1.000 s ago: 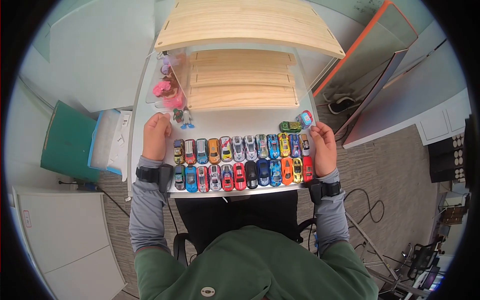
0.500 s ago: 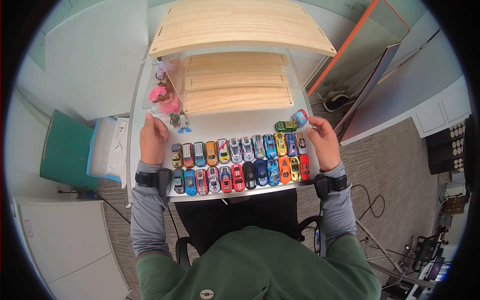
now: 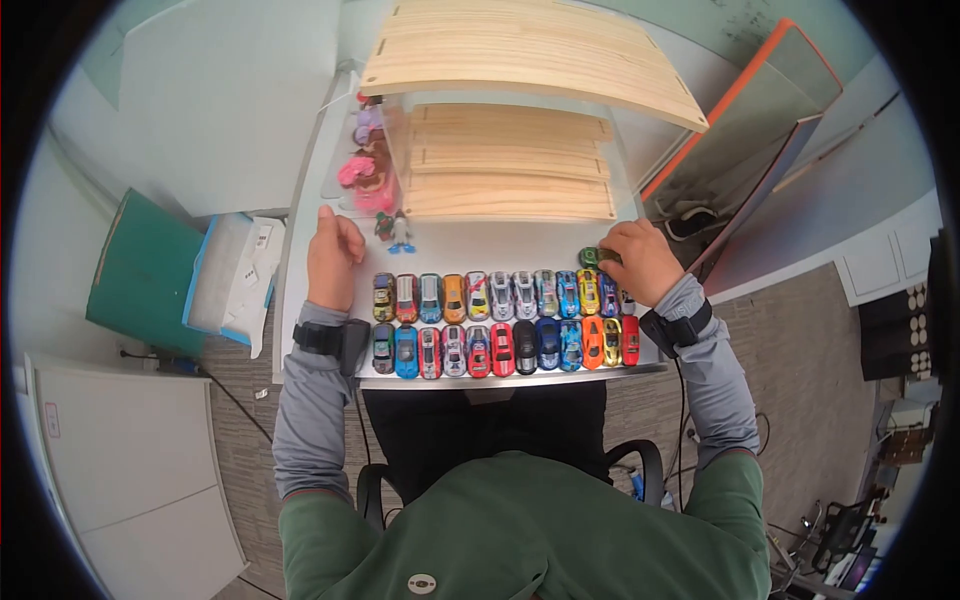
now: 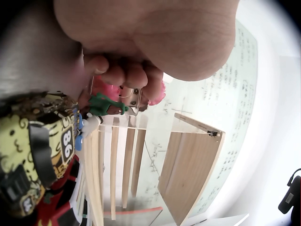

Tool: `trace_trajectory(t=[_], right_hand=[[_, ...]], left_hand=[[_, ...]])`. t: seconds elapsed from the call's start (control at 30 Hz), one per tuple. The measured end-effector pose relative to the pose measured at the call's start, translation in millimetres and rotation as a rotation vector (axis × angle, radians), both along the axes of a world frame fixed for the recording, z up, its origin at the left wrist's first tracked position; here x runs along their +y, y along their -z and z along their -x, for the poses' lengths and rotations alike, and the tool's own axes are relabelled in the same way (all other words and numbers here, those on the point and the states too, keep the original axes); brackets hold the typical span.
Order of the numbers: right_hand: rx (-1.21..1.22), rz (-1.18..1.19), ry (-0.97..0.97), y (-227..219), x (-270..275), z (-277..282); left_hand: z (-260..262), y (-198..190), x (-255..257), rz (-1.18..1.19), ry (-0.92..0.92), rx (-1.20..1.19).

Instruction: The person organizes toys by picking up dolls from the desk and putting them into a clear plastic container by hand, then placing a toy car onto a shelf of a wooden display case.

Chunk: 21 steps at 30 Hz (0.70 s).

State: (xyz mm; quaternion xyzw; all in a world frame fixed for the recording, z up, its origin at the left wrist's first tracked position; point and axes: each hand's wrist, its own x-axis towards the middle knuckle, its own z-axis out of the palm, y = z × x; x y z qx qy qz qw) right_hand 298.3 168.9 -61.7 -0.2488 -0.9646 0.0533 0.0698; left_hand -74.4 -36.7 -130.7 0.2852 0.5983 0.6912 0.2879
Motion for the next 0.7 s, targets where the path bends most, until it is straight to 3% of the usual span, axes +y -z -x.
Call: trace_trajectory(t=[0.17,0.43,0.5,0.67,0.7], right_hand=[[-0.015,-0.028,-0.021,-1,-4,10],[0.019,-0.139,-0.241,8,4,40],[-0.074,-0.212,-0.270,4,4,47],[-0.111,-0.206,-0.328,3,8,52],[-0.048,-0.110,-0.293,5,9,51]], left_hand=[[5,-3,-1,-0.053,-0.101,-0.053],[3,-2,0,-0.006,-0.128,-0.016],[4,-1,0,-0.010,-0.116,-0.006],[8,2,1,0.017,-0.113,-0.010],[8,2,1,0.028,-0.117,-0.012]])
